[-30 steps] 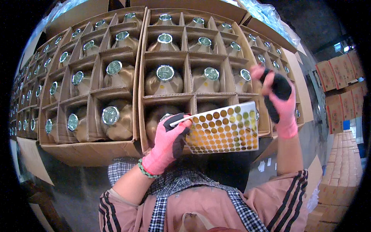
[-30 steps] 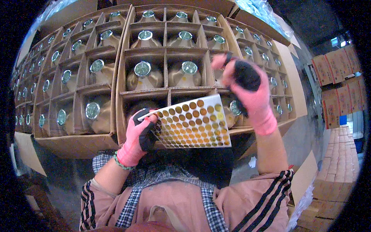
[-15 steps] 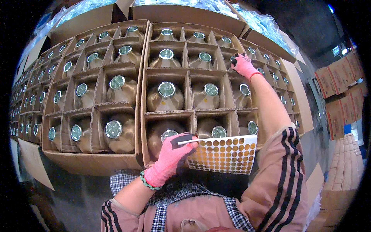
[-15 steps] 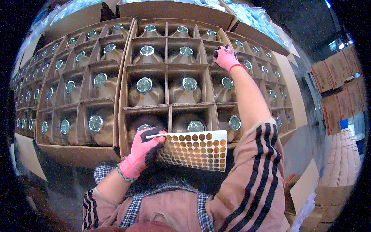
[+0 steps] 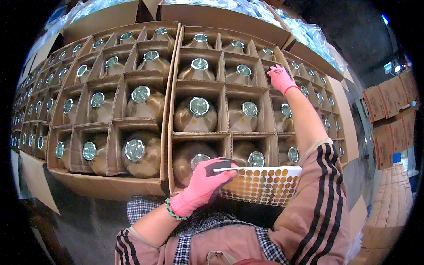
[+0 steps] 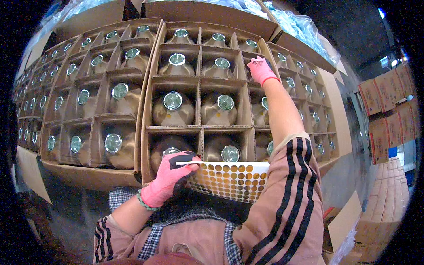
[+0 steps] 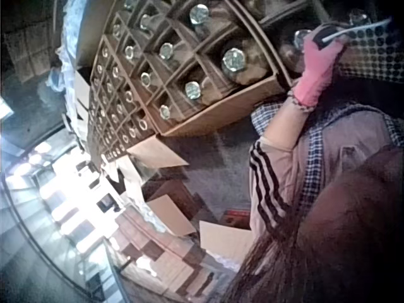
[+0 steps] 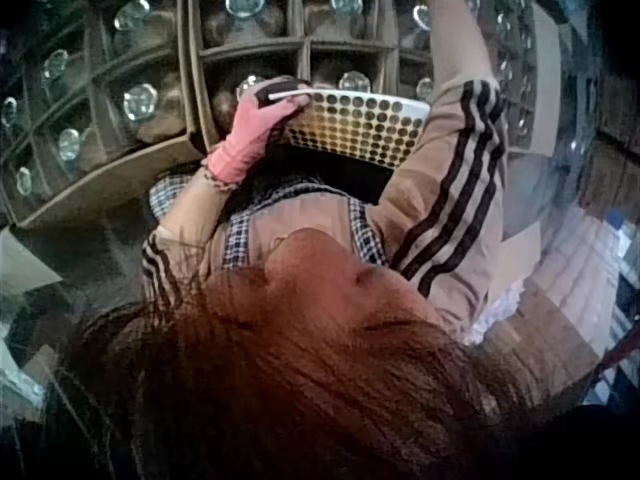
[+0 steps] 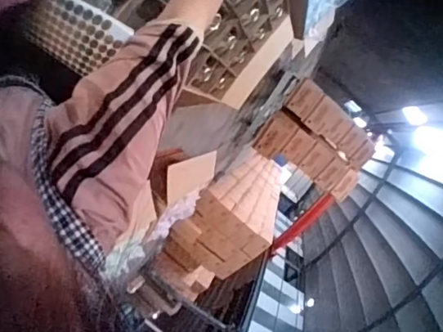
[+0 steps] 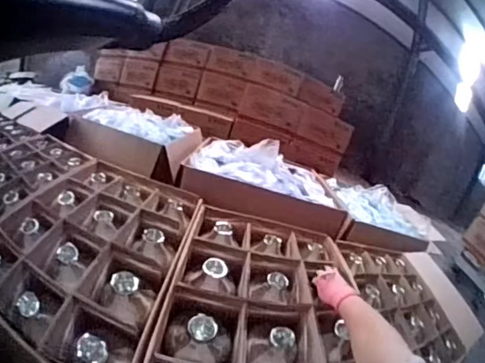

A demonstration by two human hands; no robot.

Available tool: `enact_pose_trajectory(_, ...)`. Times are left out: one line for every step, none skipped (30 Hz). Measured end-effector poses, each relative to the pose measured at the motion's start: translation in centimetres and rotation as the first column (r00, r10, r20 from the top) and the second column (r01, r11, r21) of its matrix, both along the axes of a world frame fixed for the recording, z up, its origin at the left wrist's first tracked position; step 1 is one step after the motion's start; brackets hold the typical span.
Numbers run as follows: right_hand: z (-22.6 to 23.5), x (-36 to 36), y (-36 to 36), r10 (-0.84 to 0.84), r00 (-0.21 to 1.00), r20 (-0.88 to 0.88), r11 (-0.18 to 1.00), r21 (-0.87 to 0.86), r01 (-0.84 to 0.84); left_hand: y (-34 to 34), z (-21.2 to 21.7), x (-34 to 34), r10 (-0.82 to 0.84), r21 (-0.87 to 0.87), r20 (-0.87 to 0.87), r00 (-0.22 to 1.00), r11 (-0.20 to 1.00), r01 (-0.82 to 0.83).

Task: The person applies round stickers to the lids of glass jars arranged in cardboard boxes. They peel individual stickers from a sheet and press them onto the metal caps of the jars one by one.

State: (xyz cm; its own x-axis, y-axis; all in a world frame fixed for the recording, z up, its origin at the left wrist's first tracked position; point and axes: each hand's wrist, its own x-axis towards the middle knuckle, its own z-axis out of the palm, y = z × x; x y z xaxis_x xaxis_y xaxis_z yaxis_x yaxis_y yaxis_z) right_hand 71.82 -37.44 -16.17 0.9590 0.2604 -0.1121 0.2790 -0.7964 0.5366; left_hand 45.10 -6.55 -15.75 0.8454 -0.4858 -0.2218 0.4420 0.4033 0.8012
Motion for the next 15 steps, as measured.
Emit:
enact_pose_trajectory(0.3,-0.4,0.1,0.022,0.998,0.053,1.000,0.013,-0.022,0.0,0.0,0.0,-0.007,0.006,0.024,1.000,1.000,0.007)
enact_pose_trajectory(0.8,-0.8,0.2,0.018,0.991,0.134,0.993,0.117,-0.034,-0.1,-0.1,0.0,-0.016,0.011,0.048,0.999,1.000,0.015)
enact_pose_trajectory(1.4,-1.3,0.1,0.006,0.977,0.214,0.975,0.216,-0.053,-0.1,-0.1,0.1,-0.027,0.015,0.073,0.997,1.000,0.026)
enact_pose_trajectory(2.0,-2.1,0.1,-0.016,0.957,0.288,0.948,0.309,-0.077,-0.2,-0.2,0.0,-0.027,0.009,0.084,0.996,1.000,0.027)
enact_pose_trajectory(3.2,-3.0,1.5,-0.107,0.955,0.275,0.877,0.479,-0.039,-0.1,-0.4,0.0,-0.016,0.010,0.088,0.996,1.000,0.015)
enact_pose_trajectory(4.6,-4.3,2.5,-0.094,0.964,0.249,0.781,0.618,-0.084,-0.1,-0.5,0.0,-0.007,0.009,0.092,0.996,1.000,0.006)
enact_pose_trajectory(6.3,-6.2,3.1,-0.085,0.970,0.226,0.667,0.736,-0.113,-0.3,-0.4,-0.1,-0.001,-0.008,0.044,0.999,1.000,0.001)
enact_pose_trajectory(7.8,-8.3,4.1,-0.072,0.977,0.199,0.526,0.840,-0.133,-0.3,-0.5,-0.2,0.024,-0.010,0.040,0.999,1.000,-0.024)
enact_pose_trajectory(9.4,-11.0,6.2,-0.042,0.979,0.202,0.506,0.849,-0.153,0.0,-0.6,-0.2,0.056,-0.002,0.033,0.998,0.998,-0.056)
enact_pose_trajectory(11.7,-14.3,8.1,-0.026,0.977,0.209,0.505,0.847,-0.168,0.0,-0.5,-0.3,0.072,-0.013,0.029,0.997,0.997,-0.071)
enact_pose_trajectory(12.9,-17.4,9.0,0.028,0.981,0.192,0.501,0.846,-0.180,0.0,-0.4,-0.3,0.059,0.000,0.061,0.996,0.998,-0.059)
enact_pose_trajectory(14.3,-20.1,9.7,0.079,0.980,0.180,0.505,0.841,-0.195,0.0,-0.8,-0.3,0.038,0.043,0.110,0.993,0.998,-0.043)
enact_pose_trajectory(15.3,-22.5,10.5,0.152,0.985,0.082,0.583,0.797,-0.157,0.1,-0.7,-0.4,0.047,0.051,0.101,0.994,0.997,-0.053)
enact_pose_trajectory(16.0,-24.1,11.4,0.224,0.974,-0.021,0.652,0.746,-0.134,0.3,-0.6,-0.4,0.068,0.063,0.094,0.993,0.995,-0.074)
enact_pose_trajectory(16.6,-25.3,11.9,0.226,0.969,-0.100,0.711,0.697,-0.094,0.0,-0.4,-0.4,0.077,-0.001,0.107,0.991,0.997,-0.078)
